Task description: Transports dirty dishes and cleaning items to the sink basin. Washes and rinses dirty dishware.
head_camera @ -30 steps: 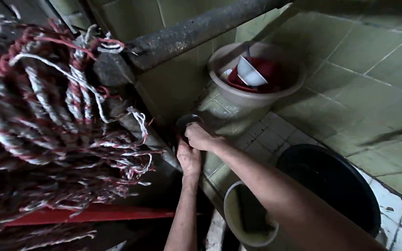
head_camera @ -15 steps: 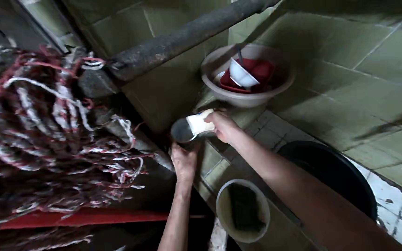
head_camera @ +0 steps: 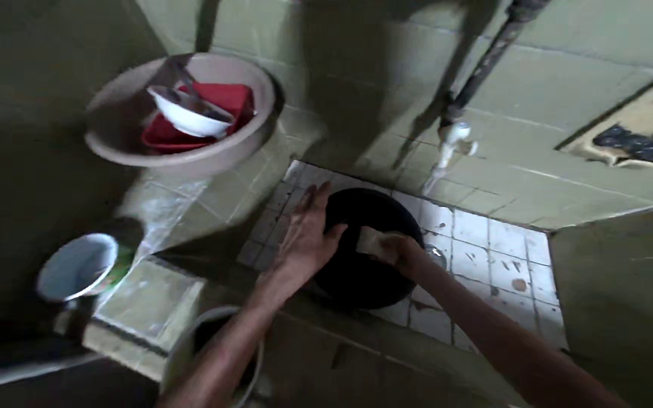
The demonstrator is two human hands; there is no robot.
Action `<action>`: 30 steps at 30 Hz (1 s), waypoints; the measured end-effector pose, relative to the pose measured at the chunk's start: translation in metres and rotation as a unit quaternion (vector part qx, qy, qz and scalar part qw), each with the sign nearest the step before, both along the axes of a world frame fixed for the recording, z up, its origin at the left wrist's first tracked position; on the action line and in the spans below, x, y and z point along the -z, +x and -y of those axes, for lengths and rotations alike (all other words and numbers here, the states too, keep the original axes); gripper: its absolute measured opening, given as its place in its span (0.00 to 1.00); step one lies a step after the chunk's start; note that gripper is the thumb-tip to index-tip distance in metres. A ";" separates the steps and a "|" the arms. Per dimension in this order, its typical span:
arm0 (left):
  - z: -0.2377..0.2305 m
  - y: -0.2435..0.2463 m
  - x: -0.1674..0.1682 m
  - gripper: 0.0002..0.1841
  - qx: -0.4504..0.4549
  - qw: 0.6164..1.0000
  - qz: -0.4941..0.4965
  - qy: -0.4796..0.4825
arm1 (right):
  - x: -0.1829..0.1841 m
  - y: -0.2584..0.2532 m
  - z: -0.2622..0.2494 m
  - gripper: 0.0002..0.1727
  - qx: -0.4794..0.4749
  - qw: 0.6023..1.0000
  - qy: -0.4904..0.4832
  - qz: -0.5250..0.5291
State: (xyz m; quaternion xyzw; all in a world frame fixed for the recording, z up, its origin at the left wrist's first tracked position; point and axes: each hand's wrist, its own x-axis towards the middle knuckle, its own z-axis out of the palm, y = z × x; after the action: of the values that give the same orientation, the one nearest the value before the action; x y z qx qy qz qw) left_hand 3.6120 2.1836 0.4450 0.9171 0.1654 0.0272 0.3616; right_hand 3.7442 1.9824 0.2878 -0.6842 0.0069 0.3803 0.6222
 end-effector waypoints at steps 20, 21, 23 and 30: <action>0.065 0.204 -0.008 0.38 0.176 0.942 0.236 0.159 | 0.011 0.026 0.094 0.21 0.135 0.968 0.158 -0.142; 0.076 0.204 -0.008 0.38 0.133 0.949 0.236 0.161 | 0.012 0.027 0.093 0.22 0.142 0.966 0.164 -0.143; 0.092 0.200 0.001 0.40 0.065 0.955 0.251 0.147 | 0.010 0.025 0.090 0.22 0.154 0.961 0.175 -0.149; 0.099 0.159 0.122 0.23 -0.098 0.929 0.144 -0.327 | 0.007 0.016 0.115 0.19 0.194 0.956 0.172 -0.133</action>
State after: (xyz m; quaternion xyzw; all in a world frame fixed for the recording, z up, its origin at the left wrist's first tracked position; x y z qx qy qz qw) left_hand 3.7712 2.0844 0.3226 0.7137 0.1999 0.1386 0.6568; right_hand 3.7601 1.8671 0.2804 -0.4953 0.1568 0.3348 0.7861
